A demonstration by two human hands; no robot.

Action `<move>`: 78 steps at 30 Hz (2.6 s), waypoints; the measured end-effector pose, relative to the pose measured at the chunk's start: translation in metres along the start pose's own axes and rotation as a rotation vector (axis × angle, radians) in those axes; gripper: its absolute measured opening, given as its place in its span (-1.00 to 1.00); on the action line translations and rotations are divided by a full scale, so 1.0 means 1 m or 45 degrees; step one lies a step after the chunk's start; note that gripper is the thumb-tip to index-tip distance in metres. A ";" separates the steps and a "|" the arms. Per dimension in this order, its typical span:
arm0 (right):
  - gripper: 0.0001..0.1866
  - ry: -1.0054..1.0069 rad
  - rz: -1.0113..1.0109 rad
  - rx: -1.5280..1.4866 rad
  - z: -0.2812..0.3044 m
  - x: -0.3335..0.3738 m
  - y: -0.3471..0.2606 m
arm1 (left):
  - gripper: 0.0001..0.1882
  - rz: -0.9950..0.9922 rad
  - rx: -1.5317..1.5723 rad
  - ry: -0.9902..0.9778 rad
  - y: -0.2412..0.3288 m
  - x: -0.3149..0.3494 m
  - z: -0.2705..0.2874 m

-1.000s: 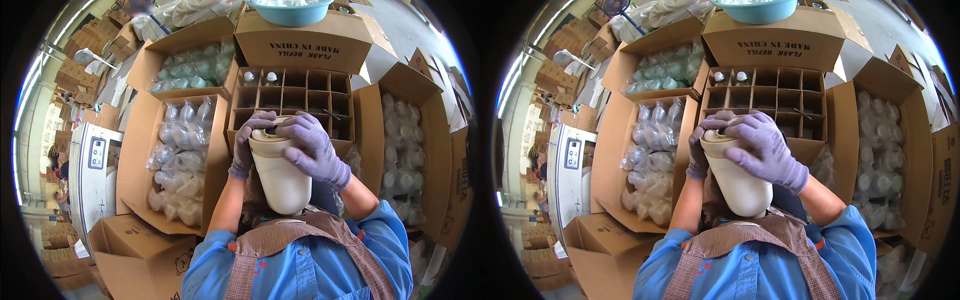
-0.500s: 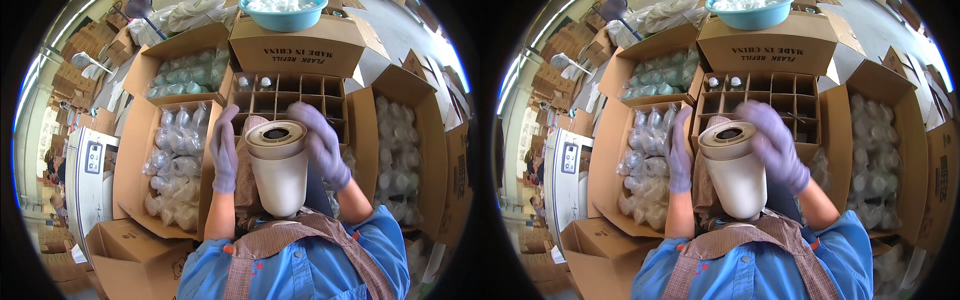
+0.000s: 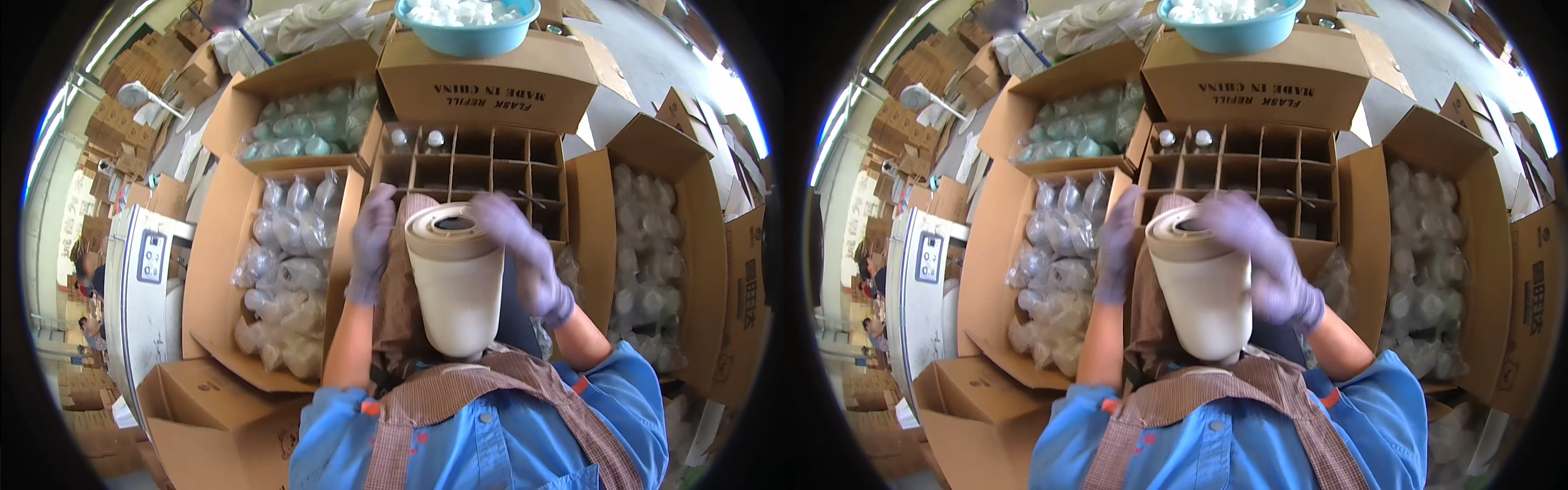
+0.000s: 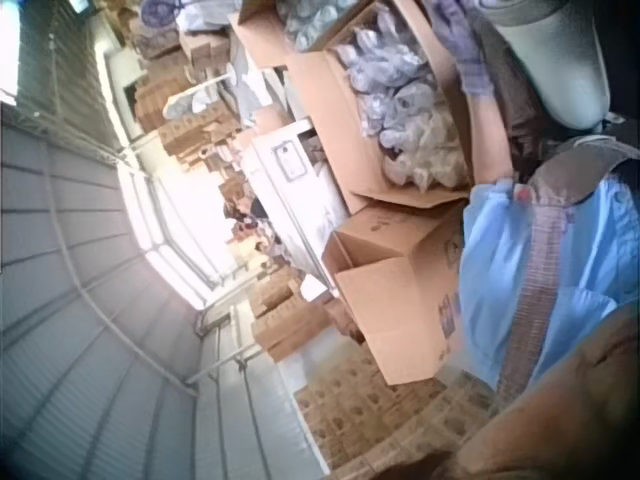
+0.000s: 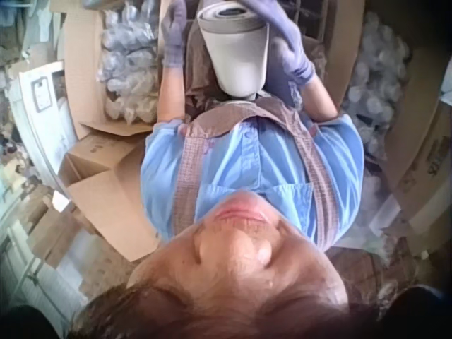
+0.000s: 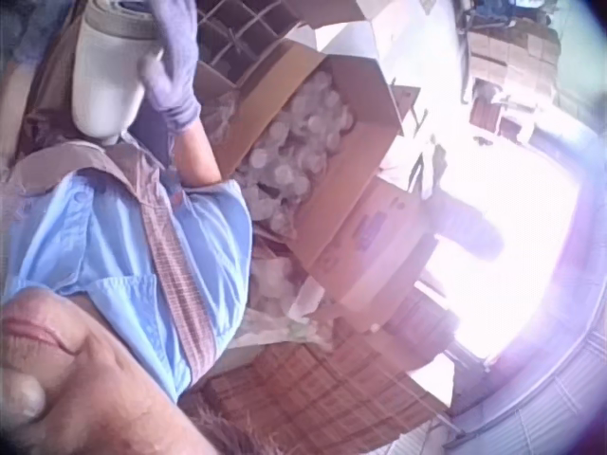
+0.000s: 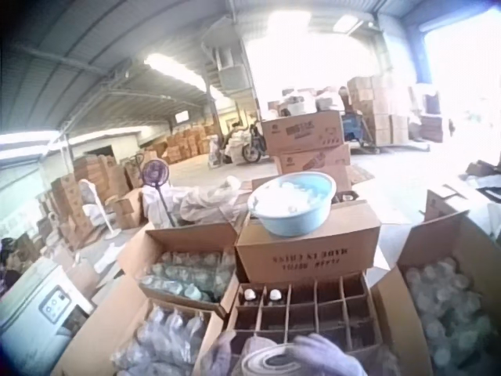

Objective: The person assembles thermos flasks by inserting inner liners into outer shells, screwing on lids, and wrapping the finished units in plastic bags. They handle both white and green flasks, placing the wrapped items into cardboard boxes.

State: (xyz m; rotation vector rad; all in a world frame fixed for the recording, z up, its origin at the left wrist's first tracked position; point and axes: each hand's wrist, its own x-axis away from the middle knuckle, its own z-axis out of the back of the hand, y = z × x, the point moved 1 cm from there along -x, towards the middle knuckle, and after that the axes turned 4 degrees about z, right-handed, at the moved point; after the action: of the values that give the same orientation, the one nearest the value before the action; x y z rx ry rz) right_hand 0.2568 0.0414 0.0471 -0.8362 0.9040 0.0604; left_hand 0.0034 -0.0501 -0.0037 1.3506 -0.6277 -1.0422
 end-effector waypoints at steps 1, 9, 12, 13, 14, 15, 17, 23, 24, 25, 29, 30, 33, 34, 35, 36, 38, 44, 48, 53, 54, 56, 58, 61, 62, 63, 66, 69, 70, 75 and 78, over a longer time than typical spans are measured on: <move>-0.26 0.232 -0.265 -0.098 0.001 0.009 0.027 | -0.36 -0.075 0.140 -0.041 0.030 0.006 -0.023; -0.32 0.455 -0.529 -0.129 0.003 0.003 0.026 | -0.53 0.017 0.110 -0.028 0.028 0.009 -0.020; -0.25 0.099 -0.511 0.052 -0.017 0.016 0.012 | -0.55 -0.065 0.063 -0.202 -0.001 0.011 -0.022; -0.26 -0.138 -0.091 -0.023 -0.002 -0.013 -0.019 | -0.55 -0.065 0.015 -0.214 -0.024 0.010 -0.010; -0.30 -0.150 -0.126 -0.132 -0.002 -0.013 -0.021 | -0.57 0.029 -0.114 -0.203 -0.052 -0.008 0.007; -0.34 -0.145 -0.188 -0.211 0.003 -0.008 -0.018 | -0.56 0.203 0.031 -0.120 -0.018 -0.005 -0.001; -0.41 0.137 -0.347 0.033 0.004 0.010 0.015 | -0.50 0.128 0.091 -0.133 0.038 0.002 -0.016; -0.19 -0.163 -0.232 -0.168 0.012 -0.008 -0.002 | -0.52 0.121 -0.026 -0.189 0.032 -0.005 -0.001; -0.27 0.005 -0.433 -0.261 0.016 -0.008 0.005 | -0.55 -0.148 -0.178 -0.103 0.032 -0.016 0.004; -0.35 0.195 -0.611 -0.379 0.019 -0.011 0.012 | -0.53 -0.110 -0.016 0.028 0.034 -0.008 0.011; -0.44 -0.011 -0.663 -0.442 0.030 -0.008 0.068 | -0.36 -0.232 0.027 -0.122 0.089 0.010 -0.008; -0.44 -0.123 -0.471 -0.470 0.022 -0.018 0.067 | -0.35 -0.207 0.026 -0.193 0.084 0.011 -0.015; -0.18 -0.495 -0.329 -0.150 0.008 -0.039 0.046 | -0.26 0.175 0.118 -0.438 0.041 -0.009 -0.028; -0.16 -0.554 -0.104 0.133 -0.001 -0.049 0.022 | -0.37 0.189 0.317 -0.518 0.020 -0.017 -0.033; -0.14 -0.532 -0.035 0.173 -0.012 -0.064 -0.021 | -0.46 0.221 0.510 -0.590 0.000 -0.024 -0.036; -0.16 -0.724 0.119 0.230 -0.025 -0.066 -0.042 | -0.53 0.284 0.626 -0.635 -0.016 -0.034 -0.044; -0.19 -0.678 0.123 -0.097 -0.014 -0.073 -0.036 | -0.57 0.119 0.316 -0.524 -0.009 -0.051 -0.025; -0.33 -0.151 -0.309 0.018 0.039 -0.027 0.061 | -0.27 0.132 0.182 -0.336 0.069 -0.007 -0.012; -0.24 -0.527 0.039 0.244 -0.009 -0.066 -0.011 | -0.32 0.684 1.006 -0.786 0.015 -0.024 -0.043; -0.38 -0.438 -0.047 0.003 0.026 -0.060 0.017 | -0.30 0.356 0.501 -0.452 0.005 -0.048 -0.004; -0.50 -0.460 -0.200 0.005 0.036 -0.058 0.022 | -0.34 0.476 0.933 -0.416 0.006 -0.044 0.002; -0.64 -0.598 -0.240 -0.039 0.033 -0.055 0.037 | -0.24 0.467 0.599 -0.747 0.010 -0.032 -0.031; -0.77 -0.580 -0.116 -0.136 0.018 -0.063 0.020 | -0.09 0.713 1.182 -0.961 0.032 -0.019 -0.068; -0.76 -0.733 -0.254 -0.123 0.032 -0.065 -0.007 | 0.11 0.748 1.075 -0.917 0.046 -0.004 -0.067; -0.75 -0.764 -0.251 -0.080 0.036 -0.063 -0.016 | 0.15 0.754 0.952 -0.833 0.044 0.006 -0.062; -0.72 -0.801 -0.189 -0.104 0.045 -0.060 -0.022 | 0.18 0.627 0.872 -0.943 0.018 0.009 -0.058; -0.63 -0.906 -0.062 0.011 0.058 -0.044 -0.050 | -0.31 0.420 0.631 -0.872 -0.028 0.048 -0.068; -0.59 -1.010 -0.049 0.379 0.065 -0.029 -0.082 | -0.61 0.486 0.622 -0.742 -0.016 0.074 -0.077; -0.60 -0.986 -0.030 0.410 0.068 -0.018 -0.085 | -0.66 0.283 0.416 -0.732 -0.010 0.078 -0.075; -0.61 -0.938 0.034 0.574 0.055 0.005 -0.119 | -0.59 0.404 0.426 -0.757 0.011 0.094 -0.069; -0.57 -0.876 0.046 0.662 0.045 0.021 -0.133 | -0.55 0.189 0.189 -0.736 0.011 0.101 -0.063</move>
State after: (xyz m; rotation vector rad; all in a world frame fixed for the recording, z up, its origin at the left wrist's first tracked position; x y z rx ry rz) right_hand 0.3511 -0.0271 0.1290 -0.2692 0.2558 0.1287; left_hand 0.1047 -0.1097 -0.0227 1.1008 -1.2348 -1.2897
